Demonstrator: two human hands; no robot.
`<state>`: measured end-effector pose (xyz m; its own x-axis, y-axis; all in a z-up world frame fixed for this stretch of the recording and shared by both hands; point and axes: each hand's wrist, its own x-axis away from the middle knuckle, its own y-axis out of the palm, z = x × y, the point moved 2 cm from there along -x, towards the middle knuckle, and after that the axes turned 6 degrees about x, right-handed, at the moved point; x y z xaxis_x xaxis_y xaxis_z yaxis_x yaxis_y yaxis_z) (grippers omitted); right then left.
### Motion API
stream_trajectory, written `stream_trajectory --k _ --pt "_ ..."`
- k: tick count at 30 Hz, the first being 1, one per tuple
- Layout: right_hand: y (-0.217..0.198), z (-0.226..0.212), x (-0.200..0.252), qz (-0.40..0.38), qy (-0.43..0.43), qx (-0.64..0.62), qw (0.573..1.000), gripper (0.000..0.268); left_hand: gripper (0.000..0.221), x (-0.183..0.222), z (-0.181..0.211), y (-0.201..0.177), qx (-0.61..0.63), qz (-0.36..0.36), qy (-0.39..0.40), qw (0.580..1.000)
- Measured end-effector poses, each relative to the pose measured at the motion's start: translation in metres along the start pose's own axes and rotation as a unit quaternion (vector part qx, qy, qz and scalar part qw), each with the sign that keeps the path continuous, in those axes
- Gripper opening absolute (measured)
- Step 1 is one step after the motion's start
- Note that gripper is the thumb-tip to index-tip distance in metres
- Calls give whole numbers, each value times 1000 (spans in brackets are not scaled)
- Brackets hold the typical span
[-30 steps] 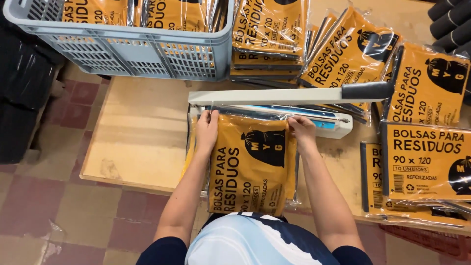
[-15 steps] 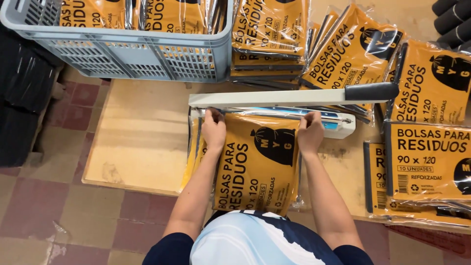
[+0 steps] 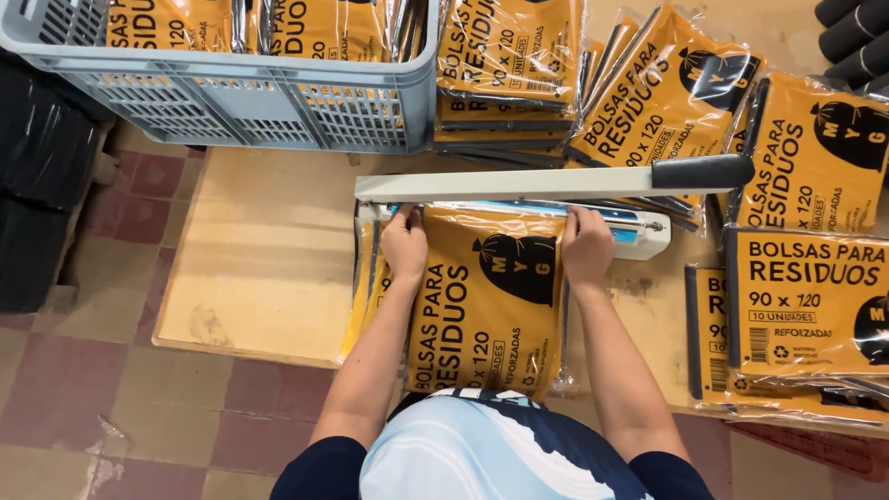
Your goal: Sealing plastic bags using a manual heat sealer and organizing them into a crate.
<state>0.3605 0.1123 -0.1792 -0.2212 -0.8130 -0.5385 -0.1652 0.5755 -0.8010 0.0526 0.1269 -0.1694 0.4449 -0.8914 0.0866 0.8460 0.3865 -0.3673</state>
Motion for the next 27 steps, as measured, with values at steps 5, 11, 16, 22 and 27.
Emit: stream_trajectory --k 5,11,16,22,27 --pt "-64 -45 -37 -34 -73 30 996 19 13 -10 -16 4 61 18 -37 997" --pt "-103 -104 -127 68 -294 -31 953 17 12 -14 -19 2 83 28 -57 994" --pt "-81 -102 -143 -355 -105 -5 929 48 15 -16 -20 -1 93 23 -75 993" --pt "-45 -83 -115 -436 -39 -54 898 55 18 -9 -13 -6 89 15 -69 994" --pt "-47 -85 -118 -431 -15 -51 901 51 34 9 32 -26 50 -45 -87 994"
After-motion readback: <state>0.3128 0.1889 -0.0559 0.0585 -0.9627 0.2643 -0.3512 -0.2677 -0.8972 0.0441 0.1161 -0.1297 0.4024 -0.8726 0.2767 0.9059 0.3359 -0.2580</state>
